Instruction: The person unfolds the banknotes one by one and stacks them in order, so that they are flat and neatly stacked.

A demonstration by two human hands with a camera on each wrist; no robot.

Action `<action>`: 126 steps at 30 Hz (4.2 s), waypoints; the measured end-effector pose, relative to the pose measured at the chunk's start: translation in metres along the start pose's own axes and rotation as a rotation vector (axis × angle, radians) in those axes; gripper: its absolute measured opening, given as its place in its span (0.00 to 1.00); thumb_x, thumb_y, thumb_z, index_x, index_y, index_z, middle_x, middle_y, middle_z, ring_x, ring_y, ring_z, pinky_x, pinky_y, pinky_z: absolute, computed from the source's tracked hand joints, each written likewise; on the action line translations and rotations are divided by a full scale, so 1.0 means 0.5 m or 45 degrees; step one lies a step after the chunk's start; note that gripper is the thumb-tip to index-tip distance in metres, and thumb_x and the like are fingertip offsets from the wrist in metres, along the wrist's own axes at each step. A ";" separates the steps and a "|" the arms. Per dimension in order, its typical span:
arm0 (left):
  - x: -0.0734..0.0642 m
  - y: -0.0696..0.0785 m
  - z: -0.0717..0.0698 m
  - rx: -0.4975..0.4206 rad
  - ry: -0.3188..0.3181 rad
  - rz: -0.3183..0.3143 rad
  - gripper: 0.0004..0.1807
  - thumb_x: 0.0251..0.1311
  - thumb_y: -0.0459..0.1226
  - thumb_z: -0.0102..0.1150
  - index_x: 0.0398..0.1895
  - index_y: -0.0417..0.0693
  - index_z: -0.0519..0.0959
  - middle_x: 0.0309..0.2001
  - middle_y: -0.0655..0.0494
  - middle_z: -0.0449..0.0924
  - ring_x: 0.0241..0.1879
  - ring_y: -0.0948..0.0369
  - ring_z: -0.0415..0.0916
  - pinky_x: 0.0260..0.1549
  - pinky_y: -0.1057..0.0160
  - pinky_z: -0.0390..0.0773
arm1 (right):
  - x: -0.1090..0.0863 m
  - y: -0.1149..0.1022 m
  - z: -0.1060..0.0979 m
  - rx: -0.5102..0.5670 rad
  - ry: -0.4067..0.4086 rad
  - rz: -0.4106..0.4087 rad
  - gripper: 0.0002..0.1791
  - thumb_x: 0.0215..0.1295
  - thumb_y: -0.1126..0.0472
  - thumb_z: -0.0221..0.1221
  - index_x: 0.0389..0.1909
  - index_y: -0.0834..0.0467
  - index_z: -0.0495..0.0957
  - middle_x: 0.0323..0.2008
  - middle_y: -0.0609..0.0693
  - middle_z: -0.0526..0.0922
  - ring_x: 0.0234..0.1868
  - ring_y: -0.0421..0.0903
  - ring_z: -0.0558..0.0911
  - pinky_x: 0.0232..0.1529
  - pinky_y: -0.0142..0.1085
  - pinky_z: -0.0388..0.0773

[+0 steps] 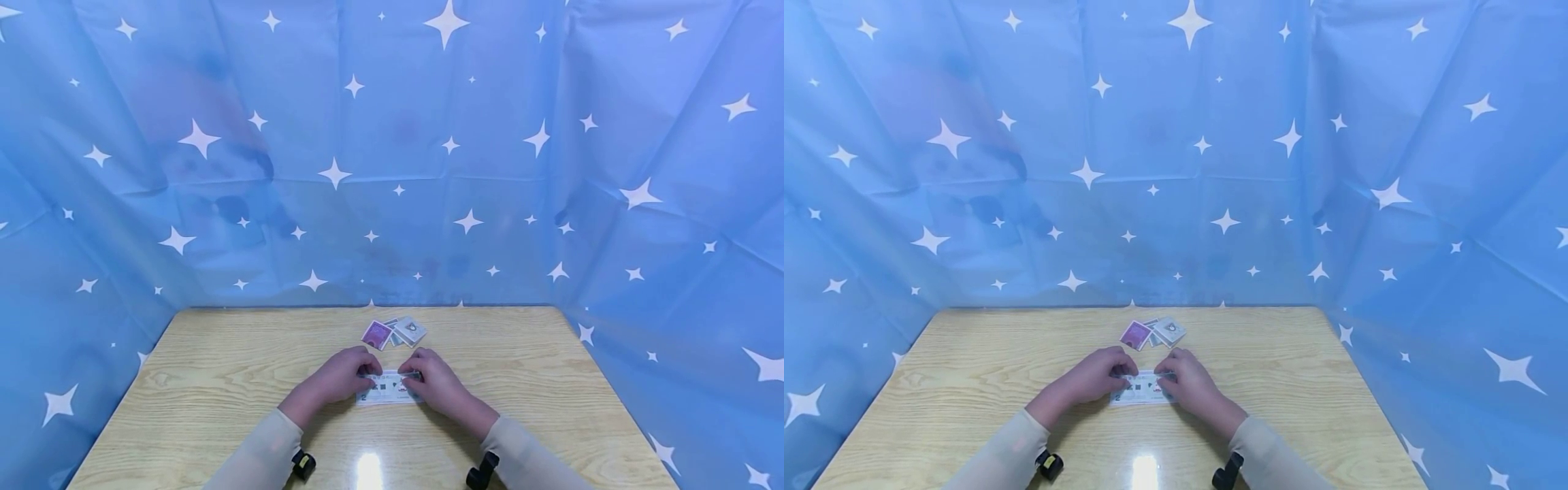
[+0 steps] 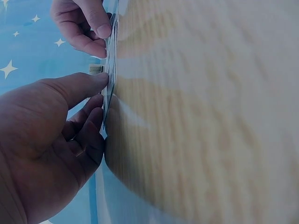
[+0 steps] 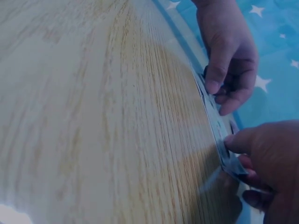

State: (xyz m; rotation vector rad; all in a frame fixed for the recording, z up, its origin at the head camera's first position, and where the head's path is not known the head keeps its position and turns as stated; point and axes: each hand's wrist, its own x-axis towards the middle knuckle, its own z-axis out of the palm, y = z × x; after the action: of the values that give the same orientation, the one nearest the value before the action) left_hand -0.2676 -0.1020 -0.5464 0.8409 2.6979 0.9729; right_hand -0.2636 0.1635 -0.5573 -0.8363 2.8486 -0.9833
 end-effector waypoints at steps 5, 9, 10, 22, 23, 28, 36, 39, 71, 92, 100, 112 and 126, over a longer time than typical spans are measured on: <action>-0.001 0.003 0.000 -0.004 0.003 -0.006 0.09 0.69 0.32 0.74 0.50 0.50 0.90 0.43 0.62 0.81 0.44 0.63 0.79 0.50 0.57 0.83 | 0.001 -0.001 0.000 -0.013 0.000 0.012 0.07 0.72 0.65 0.72 0.47 0.54 0.92 0.43 0.41 0.80 0.46 0.42 0.76 0.46 0.39 0.79; 0.000 0.002 0.001 0.000 0.007 0.008 0.10 0.68 0.31 0.74 0.50 0.49 0.89 0.42 0.61 0.81 0.44 0.61 0.79 0.50 0.57 0.82 | 0.001 -0.002 0.000 -0.012 0.007 0.014 0.07 0.71 0.66 0.72 0.47 0.54 0.92 0.42 0.41 0.80 0.45 0.42 0.76 0.45 0.39 0.78; 0.000 0.002 0.002 0.003 0.008 0.009 0.10 0.68 0.31 0.74 0.50 0.49 0.89 0.42 0.60 0.81 0.44 0.61 0.80 0.50 0.57 0.82 | 0.001 -0.002 0.000 -0.014 0.009 0.014 0.07 0.71 0.65 0.72 0.47 0.54 0.92 0.42 0.41 0.80 0.45 0.42 0.76 0.45 0.38 0.78; 0.004 -0.002 0.002 0.016 0.030 0.005 0.10 0.69 0.33 0.74 0.51 0.49 0.88 0.43 0.61 0.81 0.43 0.63 0.78 0.50 0.56 0.82 | 0.001 -0.004 -0.008 0.078 0.078 0.065 0.07 0.71 0.66 0.72 0.46 0.53 0.92 0.42 0.40 0.80 0.44 0.41 0.78 0.45 0.36 0.81; 0.004 -0.001 0.002 0.017 0.036 0.002 0.10 0.69 0.34 0.74 0.51 0.50 0.88 0.43 0.62 0.81 0.43 0.63 0.78 0.50 0.57 0.82 | 0.001 -0.005 -0.009 0.079 0.090 0.068 0.07 0.71 0.66 0.72 0.46 0.53 0.92 0.42 0.40 0.81 0.44 0.41 0.79 0.45 0.37 0.81; 0.014 0.006 -0.004 -0.007 0.095 -0.025 0.08 0.73 0.36 0.71 0.52 0.51 0.88 0.44 0.64 0.82 0.45 0.64 0.79 0.51 0.55 0.83 | 0.005 -0.011 -0.024 0.111 0.192 0.100 0.06 0.69 0.68 0.73 0.42 0.54 0.91 0.40 0.41 0.83 0.45 0.42 0.81 0.49 0.39 0.83; 0.068 0.015 -0.018 -0.100 0.234 -0.032 0.06 0.75 0.36 0.69 0.51 0.51 0.88 0.44 0.63 0.82 0.44 0.64 0.80 0.47 0.59 0.84 | 0.024 0.007 -0.051 0.189 0.365 0.208 0.04 0.72 0.67 0.72 0.39 0.55 0.89 0.36 0.44 0.82 0.38 0.42 0.79 0.38 0.35 0.79; 0.095 0.020 -0.023 -0.132 0.258 -0.052 0.06 0.75 0.36 0.68 0.51 0.49 0.88 0.44 0.63 0.81 0.43 0.64 0.80 0.47 0.60 0.84 | 0.037 0.017 -0.057 0.200 0.393 0.274 0.03 0.72 0.66 0.72 0.40 0.56 0.88 0.37 0.46 0.82 0.38 0.43 0.78 0.37 0.35 0.78; 0.259 -0.017 0.028 0.213 0.131 -0.090 0.33 0.74 0.43 0.69 0.79 0.46 0.75 0.76 0.43 0.71 0.77 0.42 0.66 0.76 0.41 0.69 | 0.127 0.059 -0.029 -0.157 0.252 0.486 0.29 0.65 0.51 0.80 0.57 0.67 0.86 0.46 0.58 0.80 0.46 0.53 0.78 0.47 0.49 0.81; 0.258 -0.017 0.033 0.132 0.183 -0.076 0.30 0.70 0.41 0.74 0.73 0.49 0.79 0.70 0.51 0.78 0.75 0.48 0.68 0.75 0.46 0.71 | 0.122 0.066 -0.029 0.125 0.328 0.458 0.18 0.67 0.69 0.75 0.52 0.63 0.79 0.40 0.53 0.84 0.38 0.47 0.82 0.39 0.43 0.82; 0.251 -0.005 0.028 -0.251 0.257 -0.151 0.23 0.75 0.37 0.71 0.70 0.49 0.81 0.66 0.52 0.81 0.69 0.49 0.78 0.69 0.47 0.78 | 0.114 0.059 -0.039 0.421 0.485 0.438 0.09 0.70 0.75 0.68 0.46 0.63 0.83 0.40 0.54 0.86 0.41 0.48 0.83 0.40 0.37 0.84; 0.240 0.017 0.016 -0.641 0.362 -0.099 0.20 0.75 0.32 0.68 0.68 0.43 0.81 0.54 0.53 0.84 0.52 0.56 0.82 0.54 0.55 0.85 | 0.110 0.050 -0.063 0.661 0.556 0.430 0.10 0.69 0.75 0.68 0.50 0.66 0.84 0.43 0.59 0.87 0.39 0.45 0.82 0.38 0.31 0.81; 0.191 0.027 0.012 -0.779 0.403 -0.076 0.17 0.74 0.28 0.68 0.63 0.41 0.82 0.49 0.50 0.82 0.46 0.56 0.82 0.43 0.62 0.84 | 0.086 0.022 -0.079 0.692 0.473 0.352 0.09 0.72 0.73 0.68 0.50 0.63 0.86 0.39 0.54 0.84 0.37 0.46 0.78 0.35 0.30 0.76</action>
State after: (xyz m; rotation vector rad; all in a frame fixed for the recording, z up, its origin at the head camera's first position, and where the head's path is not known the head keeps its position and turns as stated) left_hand -0.3392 -0.0374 -0.5383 0.5085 2.3786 1.9058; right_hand -0.3126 0.1721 -0.5251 -0.2213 2.6121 -1.8911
